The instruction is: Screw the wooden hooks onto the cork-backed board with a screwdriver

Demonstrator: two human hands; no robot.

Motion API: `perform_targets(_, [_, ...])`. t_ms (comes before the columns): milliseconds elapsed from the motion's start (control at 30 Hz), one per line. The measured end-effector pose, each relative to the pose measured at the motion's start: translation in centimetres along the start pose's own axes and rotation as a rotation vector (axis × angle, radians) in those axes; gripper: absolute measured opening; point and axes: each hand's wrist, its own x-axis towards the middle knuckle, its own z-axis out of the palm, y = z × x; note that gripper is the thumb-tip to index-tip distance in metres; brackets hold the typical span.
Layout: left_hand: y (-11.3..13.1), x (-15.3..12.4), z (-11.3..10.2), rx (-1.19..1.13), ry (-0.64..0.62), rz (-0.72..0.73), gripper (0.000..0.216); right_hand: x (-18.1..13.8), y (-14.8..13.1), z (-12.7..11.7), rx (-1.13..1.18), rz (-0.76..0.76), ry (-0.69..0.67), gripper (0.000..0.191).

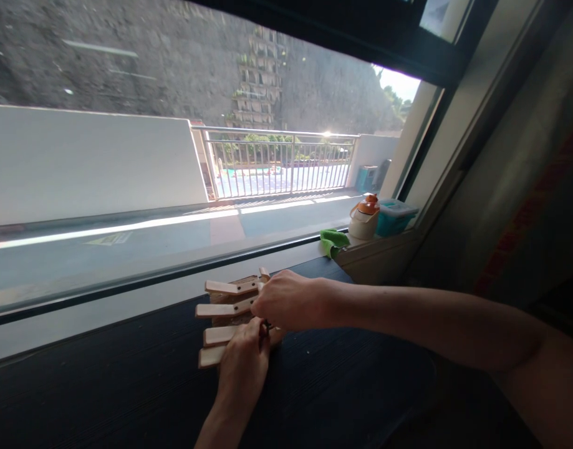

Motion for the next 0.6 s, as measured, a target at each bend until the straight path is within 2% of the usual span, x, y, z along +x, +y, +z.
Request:
perform_targets(233, [-0.1, 0.1, -0.1, -0.009, -0.014, 0.01, 0.021, 0.2, -0.1, 1.0, -0.031, 0.086, 0.048, 0.022])
perform_targets(367, [-0.1, 0.1, -0.2, -0.008, -0.011, 0.015, 0.019, 0.1, -0.2, 0.8, -0.055, 0.084, 0.069, 0.018])
perform_targets(600, [0.1, 0.0, -0.3, 0.002, -0.005, 0.007, 0.015, 0.2, -0.4, -0.6, -0.005, -0.01, -0.045, 0.015])
